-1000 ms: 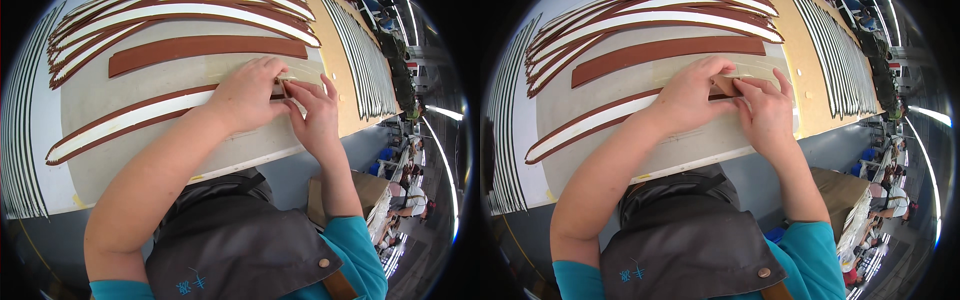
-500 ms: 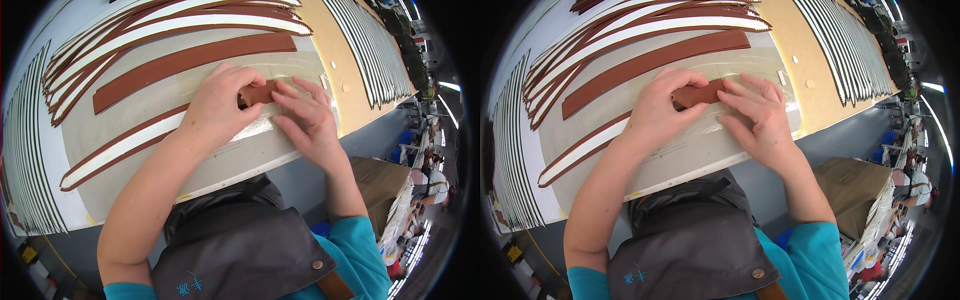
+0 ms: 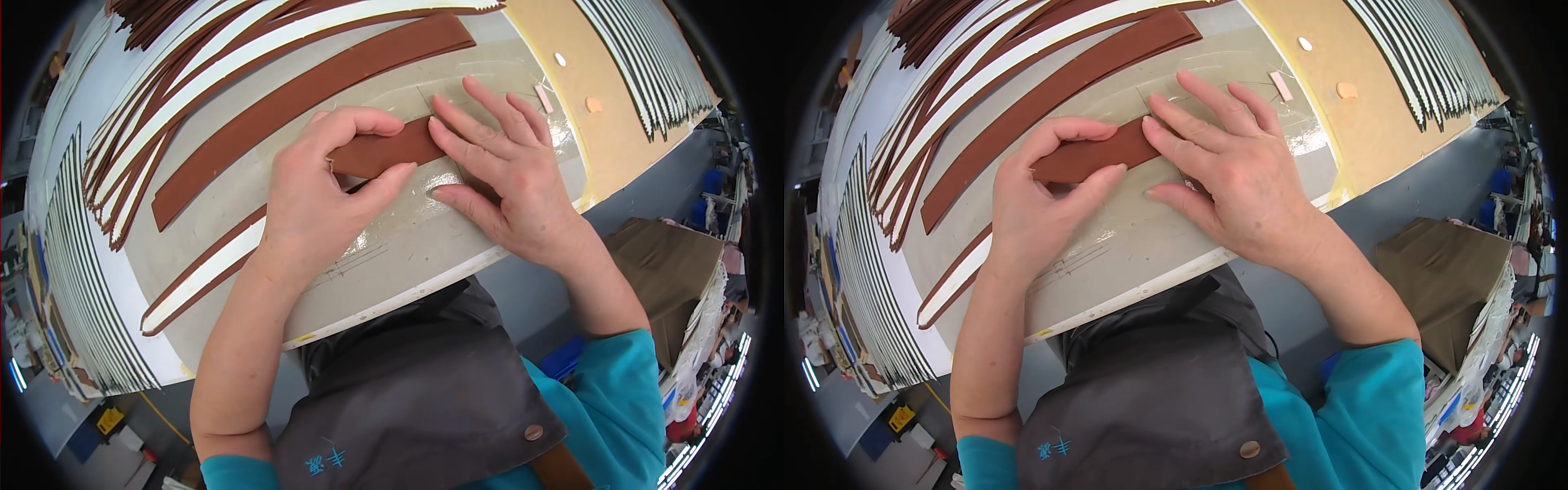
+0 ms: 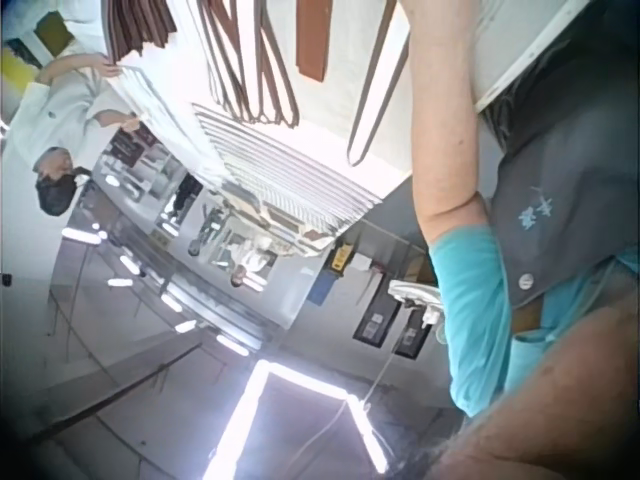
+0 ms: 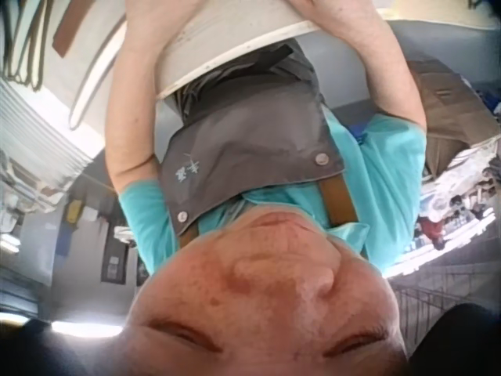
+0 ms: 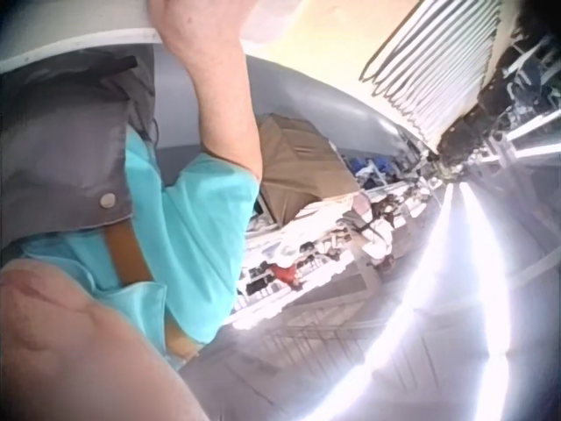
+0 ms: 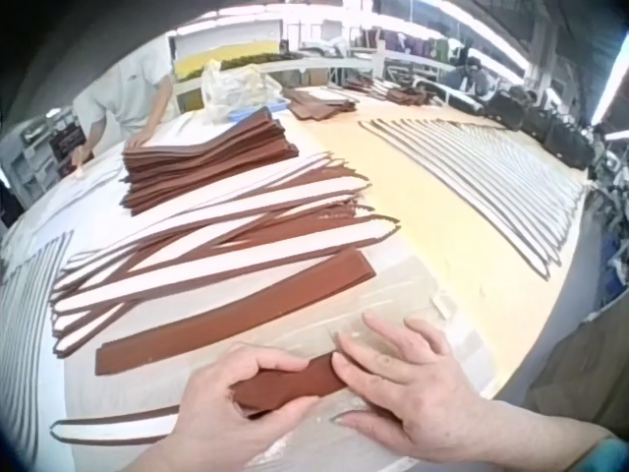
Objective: The person repeatedly picks up long, serrated brown strips from a table, folds them in half, and uses a small orange tool to press the fold. They then place the folded strips back onto the table in a neat pile. The process is repeated continuously throughout the clip.
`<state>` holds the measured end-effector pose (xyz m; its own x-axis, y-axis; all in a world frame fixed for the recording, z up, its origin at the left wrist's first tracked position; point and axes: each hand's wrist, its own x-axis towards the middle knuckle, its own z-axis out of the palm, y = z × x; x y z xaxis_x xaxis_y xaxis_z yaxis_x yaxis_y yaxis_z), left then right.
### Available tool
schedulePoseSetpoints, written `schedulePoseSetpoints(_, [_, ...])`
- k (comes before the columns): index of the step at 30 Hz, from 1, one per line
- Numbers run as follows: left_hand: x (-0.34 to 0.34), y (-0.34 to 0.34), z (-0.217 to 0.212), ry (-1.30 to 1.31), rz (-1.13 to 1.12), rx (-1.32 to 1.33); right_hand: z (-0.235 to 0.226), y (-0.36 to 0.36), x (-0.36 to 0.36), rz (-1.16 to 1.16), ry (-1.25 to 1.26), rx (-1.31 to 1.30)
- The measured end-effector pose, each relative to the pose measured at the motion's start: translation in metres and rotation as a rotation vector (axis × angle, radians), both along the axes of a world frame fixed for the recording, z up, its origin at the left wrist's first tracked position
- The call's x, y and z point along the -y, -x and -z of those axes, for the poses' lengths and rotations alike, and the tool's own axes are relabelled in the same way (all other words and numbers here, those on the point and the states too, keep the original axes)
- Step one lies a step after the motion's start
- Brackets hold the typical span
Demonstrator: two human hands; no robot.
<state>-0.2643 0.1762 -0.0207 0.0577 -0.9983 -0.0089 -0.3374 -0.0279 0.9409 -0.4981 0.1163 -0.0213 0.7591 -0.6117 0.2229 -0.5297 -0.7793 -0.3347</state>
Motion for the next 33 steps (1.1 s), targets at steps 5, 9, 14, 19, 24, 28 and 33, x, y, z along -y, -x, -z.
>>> schedulePoseSetpoints(5, [0.004, -0.002, 0.014, 0.240, 0.062, 0.163, 0.002, 0.000, 0.001, -0.003, 0.024, 0.020])
schedulePoseSetpoints(9, [0.007, -0.002, 0.011, 0.305, 0.106, 0.284, 0.002, 0.001, 0.000, 0.008, 0.107, 0.045])
schedulePoseSetpoints(14, [0.004, 0.000, 0.010, 0.276, 0.106, 0.325, -0.006, -0.007, 0.003, -0.030, 0.132, 0.077])
schedulePoseSetpoints(19, [0.003, 0.001, 0.005, 0.207, 0.114, 0.331, -0.005, -0.007, 0.004, -0.094, 0.140, 0.073])
schedulePoseSetpoints(24, [-0.005, 0.001, -0.013, 0.159, 0.061, 0.469, -0.001, -0.010, 0.004, -0.074, 0.141, 0.070])
schedulePoseSetpoints(28, [-0.023, -0.014, -0.011, 0.221, 0.016, 0.582, 0.001, -0.009, 0.005, -0.067, 0.096, 0.087])
schedulePoseSetpoints(33, [-0.032, -0.015, 0.004, 0.317, 0.011, 0.594, 0.002, -0.007, 0.005, -0.062, 0.096, 0.097])
